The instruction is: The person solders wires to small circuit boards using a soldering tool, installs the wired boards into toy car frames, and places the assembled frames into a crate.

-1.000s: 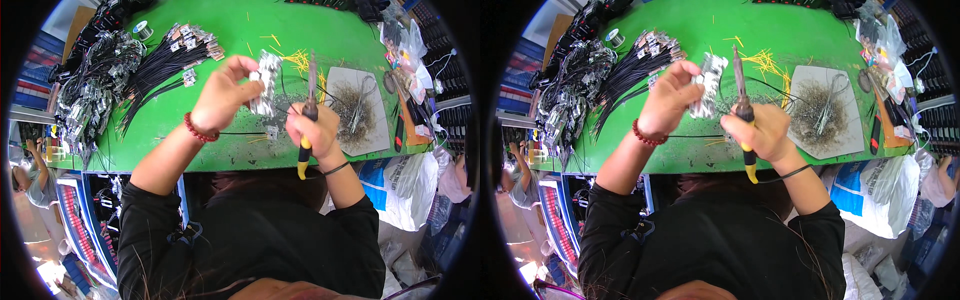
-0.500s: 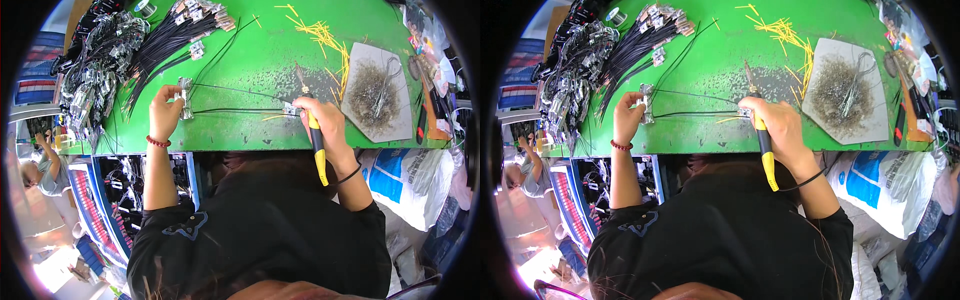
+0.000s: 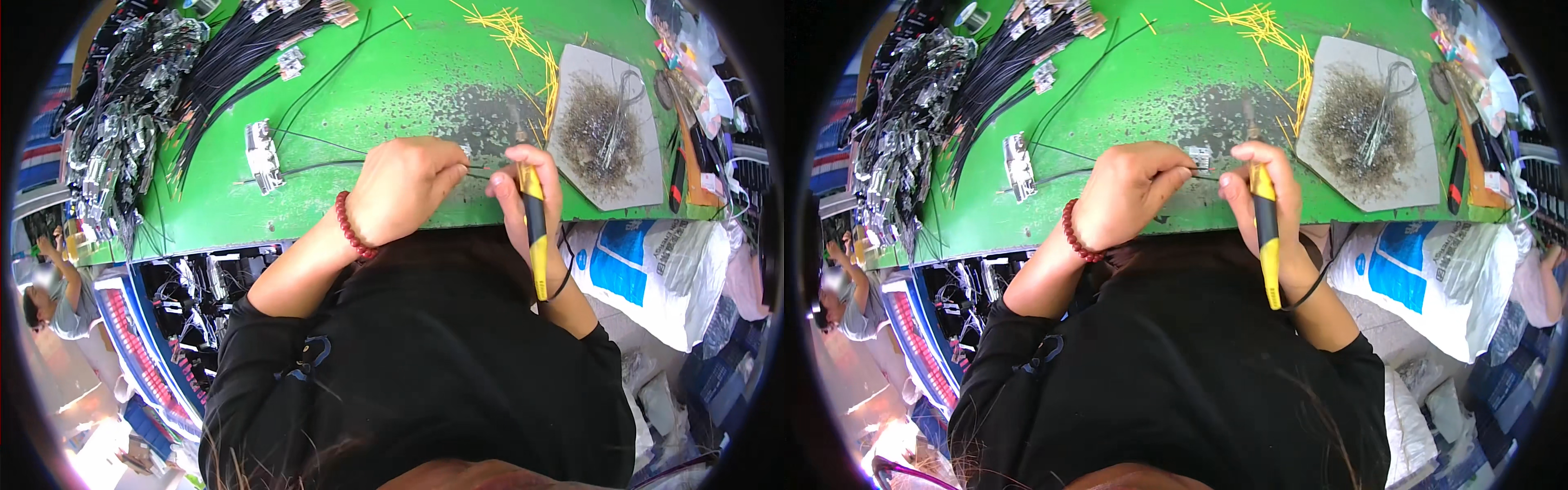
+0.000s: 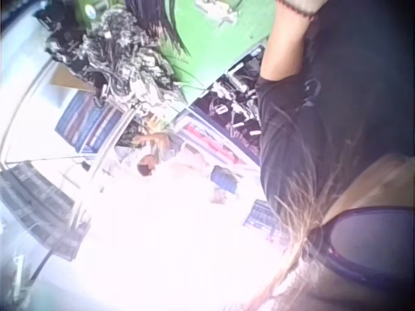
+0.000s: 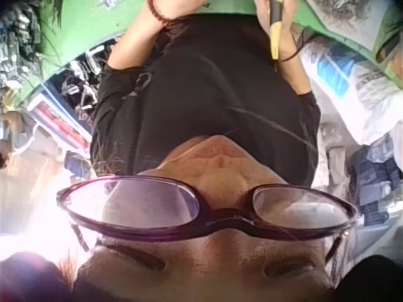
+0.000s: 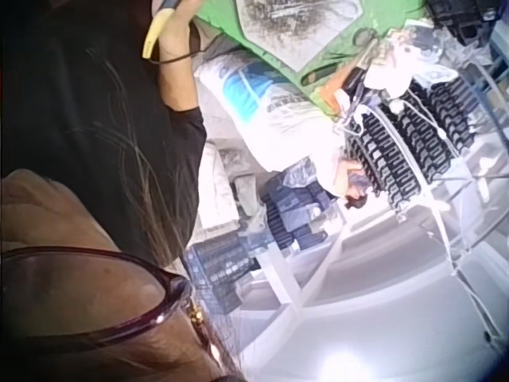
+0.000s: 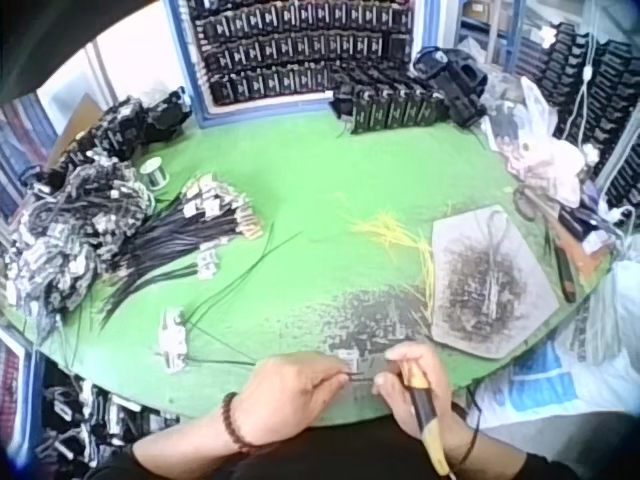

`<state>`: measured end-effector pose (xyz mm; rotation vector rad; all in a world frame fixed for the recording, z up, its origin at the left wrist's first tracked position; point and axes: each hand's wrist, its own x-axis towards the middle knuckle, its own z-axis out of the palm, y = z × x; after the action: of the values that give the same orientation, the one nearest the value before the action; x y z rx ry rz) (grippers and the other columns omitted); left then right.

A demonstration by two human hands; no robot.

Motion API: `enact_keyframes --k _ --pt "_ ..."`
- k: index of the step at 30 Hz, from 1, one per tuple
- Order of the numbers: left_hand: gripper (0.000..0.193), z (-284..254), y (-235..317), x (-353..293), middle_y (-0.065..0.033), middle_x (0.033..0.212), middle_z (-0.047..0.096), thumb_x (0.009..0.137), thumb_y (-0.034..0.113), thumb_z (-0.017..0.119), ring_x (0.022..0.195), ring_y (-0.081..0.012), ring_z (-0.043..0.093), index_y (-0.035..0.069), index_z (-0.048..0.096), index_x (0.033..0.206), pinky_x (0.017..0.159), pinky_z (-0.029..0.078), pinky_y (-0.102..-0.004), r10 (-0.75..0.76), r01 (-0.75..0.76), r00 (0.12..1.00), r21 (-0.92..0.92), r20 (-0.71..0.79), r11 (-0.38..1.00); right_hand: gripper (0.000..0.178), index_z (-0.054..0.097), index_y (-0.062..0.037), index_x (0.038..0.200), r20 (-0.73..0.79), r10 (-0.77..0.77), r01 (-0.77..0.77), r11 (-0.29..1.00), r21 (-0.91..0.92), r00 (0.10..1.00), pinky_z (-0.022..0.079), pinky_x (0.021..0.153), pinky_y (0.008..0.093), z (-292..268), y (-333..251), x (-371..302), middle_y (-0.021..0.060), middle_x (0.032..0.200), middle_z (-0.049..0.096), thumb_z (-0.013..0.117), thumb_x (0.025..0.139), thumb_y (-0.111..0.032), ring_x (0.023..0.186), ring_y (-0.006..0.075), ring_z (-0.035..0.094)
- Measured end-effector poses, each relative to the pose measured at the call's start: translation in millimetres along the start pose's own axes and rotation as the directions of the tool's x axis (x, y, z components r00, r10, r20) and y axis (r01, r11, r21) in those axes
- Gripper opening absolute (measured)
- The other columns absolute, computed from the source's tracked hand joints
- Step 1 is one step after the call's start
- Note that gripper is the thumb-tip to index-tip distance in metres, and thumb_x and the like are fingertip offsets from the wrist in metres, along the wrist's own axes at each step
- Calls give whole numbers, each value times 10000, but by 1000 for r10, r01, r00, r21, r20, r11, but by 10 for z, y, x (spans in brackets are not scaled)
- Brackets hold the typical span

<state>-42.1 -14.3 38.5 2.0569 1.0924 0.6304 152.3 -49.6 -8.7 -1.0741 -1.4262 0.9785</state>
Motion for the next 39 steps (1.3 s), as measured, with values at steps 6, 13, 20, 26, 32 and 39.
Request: enact_keyframes --k 6,13,20,26,32,39 --pt "75 127 -41 25 -135 895 662 826 58 661 764 -328 644 16 660 887 664 515 -381 135 -135 991 -37 -2 990 323 541 -48 1161 31 -107 108 994 -33 994 467 661 227 32 147 118 41 811 622 621 864 52 720 91 587" --pt "79 189 -70 2 -82 804 618 790 91 691 713 -292 628 68 665 861 615 508 -382 74 -46 982 166 -172 985 415 493 -12 1192 -4 -170 170 985 -35 985 529 757 271 -119 40 92 127 933 692 668 825 70 856 145 661" --pt "83 241 -77 34 -83 780 605 764 94 701 700 -289 623 67 647 821 592 497 -390 134 -121 959 66 -251 990 421 499 -22 1174 -29 -141 140 990 -13 990 508 706 259 -1 77 64 86 845 663 669 806 93 790 119 637" --pt "61 281 -63 29 -98 773 602 766 65 687 685 -295 615 56 639 802 580 490 -389 32 -35 967 -6 -251 999 408 502 -26 1153 -94 -241 234 969 -77 966 517 725 272 -36 139 -9 92 895 693 685 805 83 811 141 667" --pt "62 266 -51 49 -97 772 600 764 49 687 681 -291 614 54 633 794 572 490 -378 27 -27 974 2 -225 1000 430 458 -35 1184 -38 -195 192 979 -76 980 497 692 248 -63 153 9 88 882 698 674 826 64 817 124 653" --pt "70 312 -19 7 -94 775 622 744 22 699 691 -272 621 43 652 792 588 504 -355 66 -81 965 -47 -254 996 366 450 -30 1194 -88 -45 58 987 152 995 463 626 206 14 113 -14 108 888 662 624 880 38 777 105 621"
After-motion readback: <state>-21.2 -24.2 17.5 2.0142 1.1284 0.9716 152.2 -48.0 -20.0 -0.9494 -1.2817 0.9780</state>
